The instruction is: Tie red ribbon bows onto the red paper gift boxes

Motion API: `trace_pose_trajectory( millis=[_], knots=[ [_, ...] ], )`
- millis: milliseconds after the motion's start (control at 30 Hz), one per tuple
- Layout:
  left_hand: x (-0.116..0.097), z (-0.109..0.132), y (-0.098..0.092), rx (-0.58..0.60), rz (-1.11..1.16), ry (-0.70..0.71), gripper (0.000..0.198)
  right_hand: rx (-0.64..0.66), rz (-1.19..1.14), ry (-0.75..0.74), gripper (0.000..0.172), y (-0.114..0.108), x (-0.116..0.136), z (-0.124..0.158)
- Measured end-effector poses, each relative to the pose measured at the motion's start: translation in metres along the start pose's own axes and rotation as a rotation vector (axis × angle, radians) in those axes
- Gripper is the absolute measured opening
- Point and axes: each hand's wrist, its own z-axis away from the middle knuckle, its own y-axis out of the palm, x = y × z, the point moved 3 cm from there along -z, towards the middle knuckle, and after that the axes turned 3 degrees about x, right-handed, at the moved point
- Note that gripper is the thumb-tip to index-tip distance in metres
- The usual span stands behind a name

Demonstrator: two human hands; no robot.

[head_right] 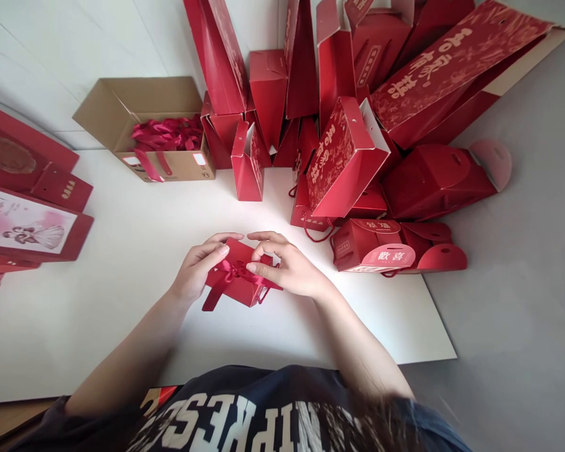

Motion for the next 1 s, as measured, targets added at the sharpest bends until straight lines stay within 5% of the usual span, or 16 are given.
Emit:
trace_pose_trajectory(
  millis=[500,900,1000],
  knots=[
    [-0.012,0.003,-0.005,-0.071,-0.347,0.149,0.04,0.108,-0.215,0.066,0.031,-0.001,-0.015,-0.001],
    [0.023,-0.007,-0.005,0.085,0.409,-0.034,0.045,0.148,-0.315,-0.009,0.036,0.001,-0.028,-0.008],
    [0.02,-0.008,-0.007,0.082,0.313,0.022,0.046,0.139,-0.299,-0.014,0.037,0.0,-0.028,-0.008]
  ],
)
